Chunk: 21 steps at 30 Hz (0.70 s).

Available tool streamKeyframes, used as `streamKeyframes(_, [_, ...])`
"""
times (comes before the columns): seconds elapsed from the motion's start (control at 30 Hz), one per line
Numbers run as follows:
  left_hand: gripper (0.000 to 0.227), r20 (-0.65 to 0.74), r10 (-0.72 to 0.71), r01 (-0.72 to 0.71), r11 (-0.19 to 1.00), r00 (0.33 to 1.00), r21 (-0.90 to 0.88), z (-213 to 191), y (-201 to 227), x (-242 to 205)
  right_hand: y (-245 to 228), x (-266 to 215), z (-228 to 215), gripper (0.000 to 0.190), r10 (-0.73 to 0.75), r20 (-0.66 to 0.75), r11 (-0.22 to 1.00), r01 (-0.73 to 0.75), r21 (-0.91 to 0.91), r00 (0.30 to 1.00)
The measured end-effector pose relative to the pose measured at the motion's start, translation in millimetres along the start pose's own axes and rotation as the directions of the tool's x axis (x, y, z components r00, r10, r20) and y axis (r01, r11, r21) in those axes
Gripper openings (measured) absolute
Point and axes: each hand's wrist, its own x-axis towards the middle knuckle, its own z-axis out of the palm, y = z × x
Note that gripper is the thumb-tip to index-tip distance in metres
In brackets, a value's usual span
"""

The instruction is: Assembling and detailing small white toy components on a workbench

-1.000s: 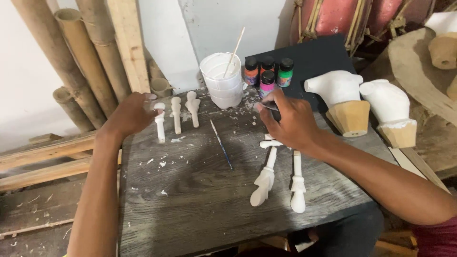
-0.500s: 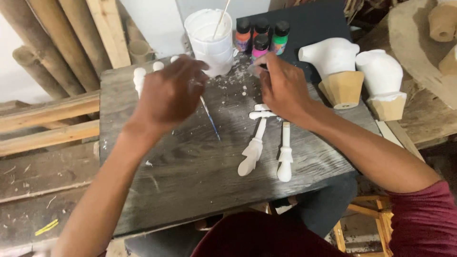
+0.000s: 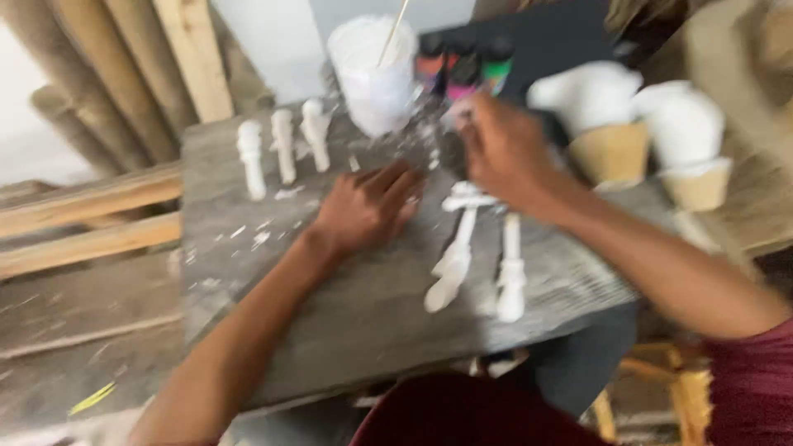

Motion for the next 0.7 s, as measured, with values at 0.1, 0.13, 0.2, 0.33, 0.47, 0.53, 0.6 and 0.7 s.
streamKeyframes(0.1, [0.022, -0.031, 0.108, -0.111, 0.979, 0.994, -0.171, -2, 4, 6, -6, 6, -13, 0.002, -0.108, -0.029, 0.993, 0.11, 0.053, 0.994])
streamKeyframes(0.13, [0.022, -0.025, 0.104, -0.106, 0.978, 0.994, -0.18, -2, 7, 1, -11, 3, -13, 0.002, -0.1, -0.022, 0.993, 0.101, 0.058, 0.995])
streamKeyframes(0.2, [0.018, -0.061, 0.168, -0.175, 0.975, 0.984, -0.138, 0, 3, 2, -12, 8, -18, 0.004, -0.075, -0.011, 0.995, 0.075, 0.063, 0.997])
streamKeyframes(0.33, [0.018, -0.012, 0.16, -0.16, 0.974, 0.987, -0.161, -1, 5, 0, -7, 2, -15, 0.01, -0.011, 0.04, 1.0, 0.01, 0.019, 0.999])
streamKeyframes(0.47, [0.021, -0.031, 0.187, -0.189, 0.972, 0.982, -0.139, 1, 5, 2, -11, 6, -20, 0.015, -0.061, 0.027, 0.992, 0.058, 0.115, 0.998])
streamKeyframes(0.53, [0.021, -0.024, 0.18, -0.182, 0.97, 0.983, -0.159, 3, 2, 1, -11, 8, -19, 0.016, -0.049, 0.043, 0.992, 0.044, 0.121, 0.998])
streamKeyframes(0.6, [0.025, -0.034, 0.176, -0.179, 0.966, 0.984, -0.184, 3, 2, 0, -10, 7, -19, 0.019, -0.091, 0.007, 0.993, 0.091, 0.07, 0.996])
streamKeyframes(0.7, [0.02, -0.032, 0.165, -0.168, 0.969, 0.986, -0.182, 0, 4, 0, -14, 8, -22, 0.02, -0.085, 0.025, 0.989, 0.081, 0.127, 0.996])
